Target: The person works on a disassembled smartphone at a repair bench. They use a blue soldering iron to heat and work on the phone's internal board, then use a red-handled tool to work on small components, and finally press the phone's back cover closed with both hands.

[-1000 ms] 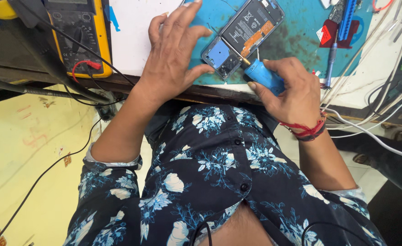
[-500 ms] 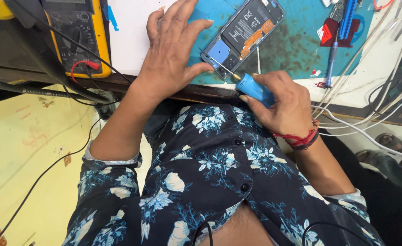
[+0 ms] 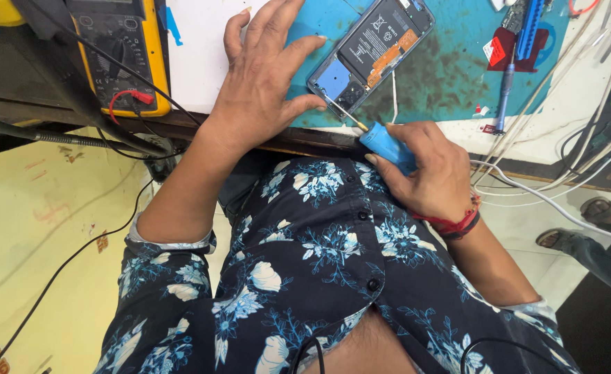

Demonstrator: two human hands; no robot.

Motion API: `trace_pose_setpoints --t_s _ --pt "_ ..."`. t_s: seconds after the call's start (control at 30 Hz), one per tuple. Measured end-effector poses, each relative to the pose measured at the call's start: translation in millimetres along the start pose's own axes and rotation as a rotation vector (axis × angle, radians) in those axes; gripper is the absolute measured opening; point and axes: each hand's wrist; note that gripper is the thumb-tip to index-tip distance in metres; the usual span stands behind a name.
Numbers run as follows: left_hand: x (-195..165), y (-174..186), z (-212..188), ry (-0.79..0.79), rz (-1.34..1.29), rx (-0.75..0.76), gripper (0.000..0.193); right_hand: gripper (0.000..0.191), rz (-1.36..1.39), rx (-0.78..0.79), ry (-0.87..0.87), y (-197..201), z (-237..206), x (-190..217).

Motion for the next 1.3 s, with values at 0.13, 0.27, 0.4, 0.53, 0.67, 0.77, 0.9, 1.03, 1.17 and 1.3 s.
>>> trace_pose_setpoints --t_s 0.13,0.27,0.4,0.53,0.67,0.77,0.9,1.03,1.17,1.3 --pt "0 1 -1 0.007 0.021 0.002 0.074 0.038 -0.044 -0.008 -0.048 1 -9 6" --pt "1 4 -1 0.042 0.042 0.022 0.084 0.039 -0.097 -0.029 -0.047 -1 -16 9" --pt "1 4 -1 0.044 0.068 0.017 0.077 0.041 -0.109 -0.046 -0.040 -2 -20 9" --pt "1 1 -3 0.002 0.063 0.011 0.062 0.041 -0.124 -0.040 -0.041 -2 -21 9" --pt "4 -1 -5 -0.004 0.050 0.017 0.054 0.041 -0.129 -0.038 -0.036 -1 -22 10" --pt "5 -2 -5 -0.013 0.043 0.008 0.054 0.041 -0.128 -0.019 -0.051 -1 -22 10" --pt "6 -3 -6 -0.008 0.048 0.003 0.054 0.041 -0.120 -0.029 -0.036 -2 -22 11" --pt "6 -3 -6 -0.004 0.041 0.002 0.054 0.041 -0.112 -0.017 -0.037 -2 -22 10" --pt "6 -2 -7 0.000 0.031 0.002 0.054 0.041 -0.105 -0.022 -0.010 -3 -22 10" --pt "5 -2 -6 0.002 0.031 0.000 0.054 0.041 -0.078 -0.017 -0.023 -5 -22 10"
Point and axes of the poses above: each hand's wrist, its own z-axis towards the middle knuckle, its own y-axis out of the back of the hand, x = y × z, and after that the axes turned 11 degrees about -z, right-handed
